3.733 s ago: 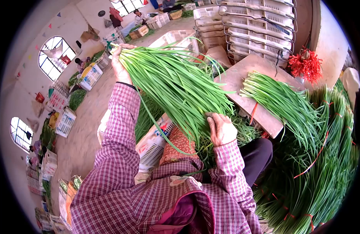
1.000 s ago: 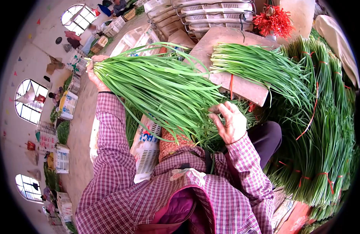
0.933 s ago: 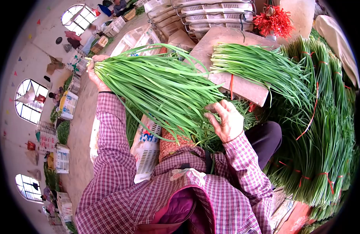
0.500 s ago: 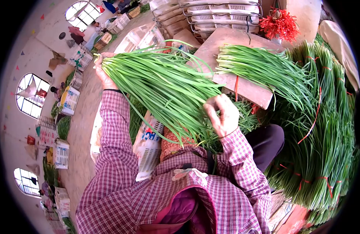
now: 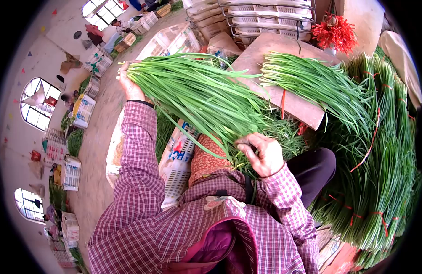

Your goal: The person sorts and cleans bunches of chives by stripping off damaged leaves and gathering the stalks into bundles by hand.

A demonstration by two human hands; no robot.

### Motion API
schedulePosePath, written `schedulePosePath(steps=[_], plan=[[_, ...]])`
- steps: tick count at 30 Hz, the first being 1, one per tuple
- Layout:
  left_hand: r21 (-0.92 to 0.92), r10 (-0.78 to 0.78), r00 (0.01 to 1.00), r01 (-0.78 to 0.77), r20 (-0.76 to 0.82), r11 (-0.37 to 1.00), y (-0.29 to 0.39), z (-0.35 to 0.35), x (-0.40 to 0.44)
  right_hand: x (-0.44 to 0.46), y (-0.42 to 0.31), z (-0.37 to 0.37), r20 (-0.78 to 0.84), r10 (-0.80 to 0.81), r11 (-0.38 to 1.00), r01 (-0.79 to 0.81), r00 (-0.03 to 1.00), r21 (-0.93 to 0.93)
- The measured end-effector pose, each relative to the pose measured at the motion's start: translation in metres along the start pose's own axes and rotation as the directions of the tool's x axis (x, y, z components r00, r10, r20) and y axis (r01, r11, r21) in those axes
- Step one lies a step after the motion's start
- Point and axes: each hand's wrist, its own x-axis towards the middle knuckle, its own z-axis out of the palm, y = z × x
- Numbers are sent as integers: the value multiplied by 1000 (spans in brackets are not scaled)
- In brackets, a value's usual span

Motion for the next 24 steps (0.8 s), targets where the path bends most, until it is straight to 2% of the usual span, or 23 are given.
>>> schedulePosePath(steps=[1,2,5,7,8,13,15,18,20,21,23,24], plan=[[25,22,1000,-21,-2,999,-1,-2,2,3,-3,8,-38,-23,999,24,999,32],[49,44,999,-44,-3,998,0,-1,2,5,-3,19,-58,86,993,-81,995,87],[-25,20,1000,-20,24,1000,2,-2,-2,11,-5,33,-96,188,974,-174,977,145],[-33,27,999,-26,25,999,2,0,-4,14,-13,28,-19,254,963,-254,967,-93],[-36,28,999,-28,16,999,4,3,-7,13,-12,30,-21,231,948,-230,973,-220],[-89,32,999,-33,-19,995,3,5,-7,4,-8,36,1,292,948,-289,956,-130],[-38,71,997,-69,34,997,3,2,-5,1,-7,40,6,296,951,-294,955,-99],[-78,36,999,-35,12,996,4,4,-9,2,-10,42,-33,252,962,-254,967,-102],[-76,44,999,-42,18,996,3,2,-8,7,-19,38,26,317,901,-293,948,-321],[-73,52,998,-51,24,996,2,1,-8,8,-18,38,27,317,901,-293,948,-322],[-70,67,997,-65,31,995,1,-1,-6,7,-13,43,58,247,959,-236,967,-155],[-67,82,996,-79,39,995,1,-2,-5,6,-11,45,70,250,968,-251,966,0]])
